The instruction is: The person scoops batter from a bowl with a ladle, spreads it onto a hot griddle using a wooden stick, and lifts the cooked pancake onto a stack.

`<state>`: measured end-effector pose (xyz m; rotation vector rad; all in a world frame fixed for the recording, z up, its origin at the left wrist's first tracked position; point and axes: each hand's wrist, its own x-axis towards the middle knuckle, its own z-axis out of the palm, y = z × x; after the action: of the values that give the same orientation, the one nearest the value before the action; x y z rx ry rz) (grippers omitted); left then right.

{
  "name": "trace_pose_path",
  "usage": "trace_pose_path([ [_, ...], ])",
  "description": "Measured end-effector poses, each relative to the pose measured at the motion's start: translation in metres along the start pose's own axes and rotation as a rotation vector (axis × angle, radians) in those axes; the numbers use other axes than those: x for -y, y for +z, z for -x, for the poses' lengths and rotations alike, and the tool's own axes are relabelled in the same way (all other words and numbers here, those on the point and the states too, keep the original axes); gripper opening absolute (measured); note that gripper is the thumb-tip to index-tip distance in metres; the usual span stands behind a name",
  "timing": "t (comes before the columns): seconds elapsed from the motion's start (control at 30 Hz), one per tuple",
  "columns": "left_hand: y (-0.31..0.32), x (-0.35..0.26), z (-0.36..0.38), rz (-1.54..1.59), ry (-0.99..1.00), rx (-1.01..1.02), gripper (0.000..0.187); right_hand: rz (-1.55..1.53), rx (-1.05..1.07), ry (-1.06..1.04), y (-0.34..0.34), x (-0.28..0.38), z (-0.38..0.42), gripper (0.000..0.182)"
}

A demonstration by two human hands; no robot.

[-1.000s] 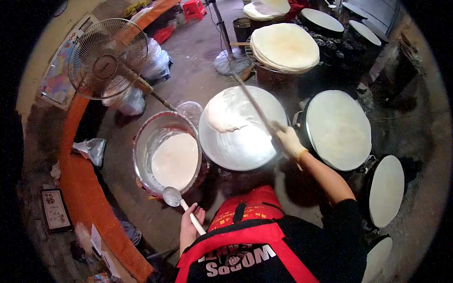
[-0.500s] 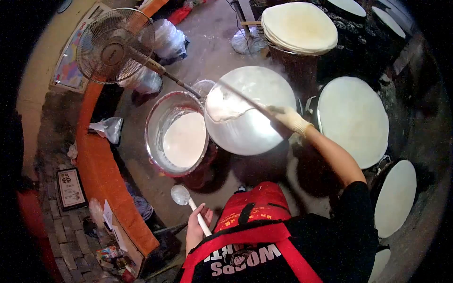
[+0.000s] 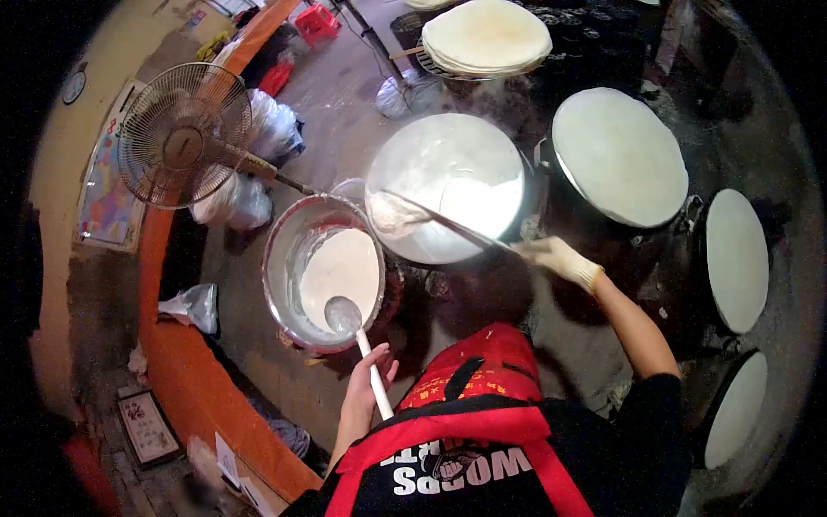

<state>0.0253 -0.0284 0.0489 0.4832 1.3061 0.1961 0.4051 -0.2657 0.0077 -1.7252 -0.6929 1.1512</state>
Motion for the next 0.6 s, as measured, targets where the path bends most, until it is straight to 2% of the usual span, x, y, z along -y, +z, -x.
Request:
trace_pose_path([
  [0.03, -0.009, -0.007, -0.005, -0.033, 0.008, 0.039, 0.014, -0.057, 0.013, -0.039, 0.01, -0.01, 0.021, 0.037],
  [0.1, -0.031, -0.02, -0.015, -0.092, 0.021, 0.116, 0.013, -0.104, -0.033, 0.183, 0.029, 0.005, 0.078, 0.038],
  [0.17, -0.055, -0.029, -0.029, -0.133, 0.016, 0.133, 0.014, -0.135, -0.242, 0.139, 0.064, -0.02, 0.11, 0.039],
  [0.2, -0.069, -0.032, -0.034, -0.138, 0.009, 0.128, 0.014, -0.218, -0.373, 0.121, 0.093, -0.01, 0.115, 0.038],
  [0.27, -0.101, -0.036, -0.046, -0.136, -0.033, 0.119, 0.015, -0.634, -0.428, 0.221, 0.158, 0.04, 0.097, 0.046],
  [0.3, -0.112, -0.037, -0.041, -0.112, -0.032, 0.097, 0.016, -0.757, -0.432, 0.113, 0.196, 0.048, 0.065, 0.056],
  [0.33, -0.125, -0.037, -0.038, -0.075, -0.023, 0.096, 0.017, -0.687, -0.463, 0.031, 0.229, 0.056, 0.026, 0.06],
  [0.37, -0.139, -0.036, -0.034, -0.039, -0.014, 0.095, 0.018, -0.732, -0.473, 0.023, 0.255, 0.06, -0.02, 0.057],
  [0.4, -0.15, -0.037, -0.026, 0.013, -0.028, 0.062, 0.019, -0.803, -0.462, 0.0, 0.28, 0.076, -0.063, 0.041],
  [0.43, -0.166, -0.034, -0.021, 0.058, -0.001, 0.081, 0.02, -0.519, -0.576, -0.087, 0.304, 0.079, -0.112, 0.038],
  [0.47, -0.172, -0.032, -0.013, 0.107, 0.02, 0.028, 0.017, -0.455, -0.651, -0.177, 0.32, 0.084, -0.161, 0.035],
  [0.5, -0.178, -0.031, -0.003, 0.154, 0.042, -0.027, 0.014, -0.305, -0.798, -0.165, 0.333, 0.102, -0.201, 0.034],
  [0.53, -0.187, -0.03, 0.008, 0.166, 0.056, -0.052, 0.014, -0.358, -0.856, -0.196, 0.35, 0.076, -0.278, 0.034],
  [0.6, -0.216, -0.017, 0.011, 0.167, 0.071, -0.043, 0.021, -0.51, -0.922, -0.142, 0.361, 0.063, -0.358, 0.033],
])
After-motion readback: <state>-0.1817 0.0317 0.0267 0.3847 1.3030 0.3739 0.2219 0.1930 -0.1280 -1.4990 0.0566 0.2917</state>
